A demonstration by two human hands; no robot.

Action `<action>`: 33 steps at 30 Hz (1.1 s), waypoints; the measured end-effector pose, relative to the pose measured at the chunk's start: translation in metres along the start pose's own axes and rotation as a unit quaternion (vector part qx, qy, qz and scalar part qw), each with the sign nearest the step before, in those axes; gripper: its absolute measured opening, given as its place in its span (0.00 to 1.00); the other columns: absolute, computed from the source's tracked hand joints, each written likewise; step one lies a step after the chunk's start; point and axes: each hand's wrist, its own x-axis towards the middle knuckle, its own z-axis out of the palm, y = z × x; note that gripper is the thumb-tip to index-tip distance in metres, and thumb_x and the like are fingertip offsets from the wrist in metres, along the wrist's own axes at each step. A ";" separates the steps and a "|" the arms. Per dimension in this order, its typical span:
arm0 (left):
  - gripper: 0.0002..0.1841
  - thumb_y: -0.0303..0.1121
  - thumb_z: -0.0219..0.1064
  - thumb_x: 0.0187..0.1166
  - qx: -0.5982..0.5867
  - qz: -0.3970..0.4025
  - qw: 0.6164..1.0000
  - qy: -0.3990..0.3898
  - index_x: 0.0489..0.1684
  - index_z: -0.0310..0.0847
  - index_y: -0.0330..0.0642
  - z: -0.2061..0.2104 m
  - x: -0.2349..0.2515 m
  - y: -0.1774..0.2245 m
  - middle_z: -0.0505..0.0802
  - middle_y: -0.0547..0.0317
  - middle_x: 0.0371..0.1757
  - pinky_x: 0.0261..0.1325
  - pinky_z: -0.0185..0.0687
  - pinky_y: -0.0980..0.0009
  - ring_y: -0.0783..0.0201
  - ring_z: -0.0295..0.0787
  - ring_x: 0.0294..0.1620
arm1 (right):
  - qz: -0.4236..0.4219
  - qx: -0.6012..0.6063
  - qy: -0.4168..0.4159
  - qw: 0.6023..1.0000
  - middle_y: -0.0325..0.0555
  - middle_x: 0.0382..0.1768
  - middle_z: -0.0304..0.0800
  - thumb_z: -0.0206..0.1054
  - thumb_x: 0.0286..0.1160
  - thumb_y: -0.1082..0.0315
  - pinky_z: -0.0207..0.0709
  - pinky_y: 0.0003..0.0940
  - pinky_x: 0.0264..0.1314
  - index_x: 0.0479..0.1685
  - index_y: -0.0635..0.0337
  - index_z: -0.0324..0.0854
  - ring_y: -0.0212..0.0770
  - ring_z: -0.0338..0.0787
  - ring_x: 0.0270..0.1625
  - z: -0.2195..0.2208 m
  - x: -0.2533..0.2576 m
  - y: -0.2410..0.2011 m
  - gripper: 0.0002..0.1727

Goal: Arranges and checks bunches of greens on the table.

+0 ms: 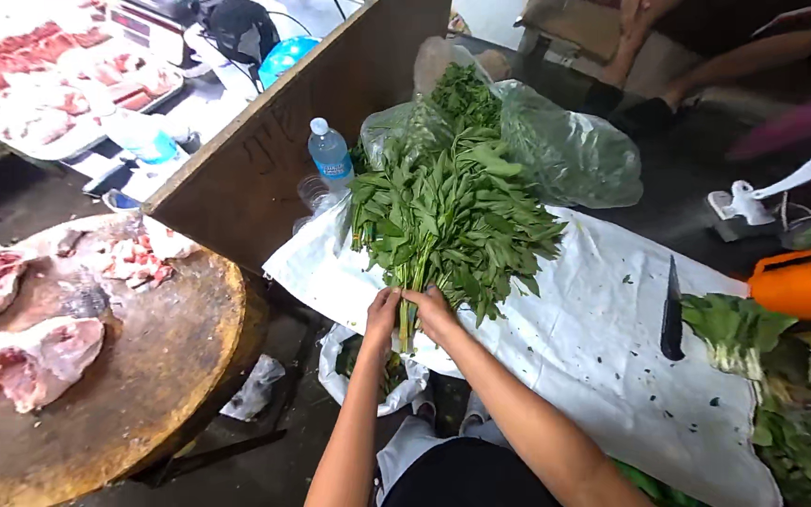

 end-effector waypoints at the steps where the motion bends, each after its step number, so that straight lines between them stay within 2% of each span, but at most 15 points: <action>1: 0.22 0.45 0.56 0.92 -0.019 -0.019 0.999 -0.020 0.72 0.78 0.37 0.000 0.001 0.004 0.92 0.45 0.52 0.51 0.89 0.57 0.56 0.91 0.49 | -0.006 0.017 -0.023 1.000 0.61 0.78 0.74 0.73 0.73 0.70 0.76 0.48 0.76 0.86 0.67 0.59 0.49 0.78 0.77 -0.006 -0.003 0.000 0.40; 4: 0.23 0.47 0.53 0.92 -0.070 -0.071 0.989 -0.110 0.73 0.76 0.39 -0.003 0.004 0.011 0.93 0.47 0.53 0.53 0.90 0.57 0.56 0.92 0.51 | -0.016 0.051 -0.064 0.997 0.60 0.79 0.74 0.66 0.79 0.72 0.80 0.44 0.71 0.88 0.67 0.58 0.48 0.81 0.74 -0.026 -0.023 0.002 0.37; 5: 0.22 0.47 0.54 0.92 -0.057 -0.077 0.987 -0.130 0.72 0.75 0.39 -0.003 0.005 0.014 0.93 0.48 0.53 0.50 0.90 0.58 0.57 0.92 0.50 | -0.014 0.037 -0.069 0.997 0.60 0.80 0.73 0.66 0.79 0.72 0.82 0.45 0.69 0.89 0.67 0.57 0.48 0.82 0.73 -0.031 -0.030 0.003 0.37; 7: 0.22 0.43 0.62 0.88 -0.006 -0.071 0.986 -0.153 0.71 0.73 0.36 -0.001 0.005 0.016 0.92 0.47 0.52 0.51 0.91 0.58 0.57 0.92 0.48 | -0.009 -0.029 -0.074 0.997 0.61 0.80 0.73 0.68 0.76 0.73 0.87 0.45 0.63 0.88 0.67 0.58 0.50 0.86 0.68 -0.038 -0.043 0.003 0.38; 8: 0.26 0.40 0.68 0.83 0.016 -0.066 0.985 -0.161 0.75 0.70 0.34 0.000 0.004 0.017 0.92 0.45 0.54 0.53 0.91 0.58 0.56 0.93 0.50 | -0.005 -0.060 -0.066 0.996 0.62 0.78 0.74 0.69 0.77 0.73 0.87 0.45 0.61 0.87 0.67 0.61 0.50 0.88 0.66 -0.040 -0.047 0.002 0.37; 10: 0.31 0.36 0.71 0.80 0.024 -0.058 0.982 -0.177 0.80 0.65 0.33 -0.002 0.000 0.016 0.91 0.44 0.57 0.56 0.92 0.58 0.55 0.93 0.52 | 0.000 -0.068 -0.044 0.997 0.62 0.71 0.80 0.66 0.79 0.72 0.88 0.46 0.56 0.81 0.69 0.68 0.50 0.89 0.61 -0.043 -0.046 0.000 0.30; 13: 0.24 0.41 0.55 0.92 -0.032 -0.042 0.978 -0.200 0.80 0.65 0.36 -0.008 -0.005 0.017 0.91 0.46 0.56 0.55 0.91 0.58 0.56 0.93 0.51 | -0.002 -0.059 -0.062 0.996 0.59 0.61 0.86 0.65 0.83 0.66 0.88 0.42 0.48 0.78 0.69 0.69 0.47 0.91 0.52 -0.048 -0.043 -0.005 0.27; 15: 0.22 0.43 0.47 0.94 -0.088 -0.037 0.971 -0.218 0.78 0.67 0.39 -0.005 -0.009 0.018 0.91 0.48 0.56 0.52 0.90 0.60 0.58 0.92 0.51 | -0.004 -0.071 -0.067 0.995 0.52 0.47 0.87 0.67 0.83 0.61 0.82 0.32 0.32 0.72 0.68 0.71 0.38 0.86 0.33 -0.045 -0.051 -0.009 0.25; 17: 0.20 0.41 0.45 0.95 -0.139 -0.035 0.965 -0.220 0.74 0.69 0.39 0.001 -0.009 0.018 0.92 0.49 0.53 0.49 0.90 0.64 0.59 0.92 0.49 | 0.000 -0.049 -0.068 0.997 0.50 0.39 0.86 0.68 0.83 0.61 0.77 0.28 0.22 0.68 0.68 0.71 0.35 0.81 0.23 -0.040 -0.060 -0.012 0.23; 20: 0.18 0.39 0.48 0.94 -0.182 -0.038 0.956 -0.226 0.72 0.69 0.38 0.004 -0.005 0.015 0.91 0.48 0.52 0.51 0.91 0.62 0.57 0.92 0.49 | 0.011 -0.034 -0.049 0.998 0.56 0.41 0.88 0.73 0.78 0.64 0.85 0.36 0.24 0.68 0.70 0.67 0.43 0.88 0.27 -0.035 -0.064 -0.017 0.27; 22: 0.18 0.38 0.52 0.92 -0.186 -0.038 0.958 -0.216 0.72 0.68 0.38 0.003 -0.004 0.016 0.92 0.46 0.52 0.50 0.92 0.61 0.56 0.93 0.48 | 0.011 -0.084 -0.048 0.995 0.55 0.40 0.88 0.76 0.75 0.65 0.84 0.35 0.21 0.71 0.68 0.64 0.43 0.89 0.26 -0.032 -0.062 -0.021 0.32; 25: 0.18 0.39 0.50 0.94 -0.195 -0.066 0.955 -0.215 0.74 0.68 0.40 0.002 -0.003 0.016 0.92 0.47 0.50 0.47 0.93 0.59 0.55 0.94 0.45 | -0.025 -0.083 -0.103 0.991 0.53 0.39 0.90 0.66 0.83 0.68 0.79 0.30 0.19 0.80 0.66 0.61 0.40 0.87 0.23 -0.034 -0.066 -0.036 0.29; 27: 0.17 0.39 0.51 0.93 -0.184 -0.108 0.957 -0.198 0.72 0.70 0.42 0.004 0.006 0.011 0.92 0.47 0.45 0.42 0.92 0.57 0.54 0.93 0.40 | -0.061 -0.055 -0.141 0.987 0.50 0.40 0.90 0.56 0.89 0.67 0.78 0.27 0.22 0.79 0.66 0.63 0.36 0.86 0.25 -0.039 -0.073 -0.064 0.23; 30: 0.18 0.44 0.57 0.90 -0.132 -0.148 0.968 -0.156 0.67 0.75 0.43 0.010 0.016 0.010 0.92 0.51 0.39 0.27 0.85 0.68 0.62 0.88 0.26 | -0.110 -0.033 -0.179 0.977 0.49 0.42 0.90 0.49 0.91 0.66 0.77 0.24 0.22 0.74 0.66 0.64 0.32 0.84 0.25 -0.052 -0.089 -0.115 0.19; 33: 0.14 0.37 0.61 0.89 -0.131 -0.112 0.975 -0.137 0.65 0.73 0.40 0.012 0.014 0.018 0.92 0.53 0.39 0.17 0.73 0.78 0.71 0.78 0.16 | -0.178 -0.011 -0.223 0.959 0.49 0.44 0.90 0.51 0.89 0.65 0.78 0.22 0.23 0.74 0.65 0.62 0.31 0.84 0.24 -0.068 -0.105 -0.158 0.21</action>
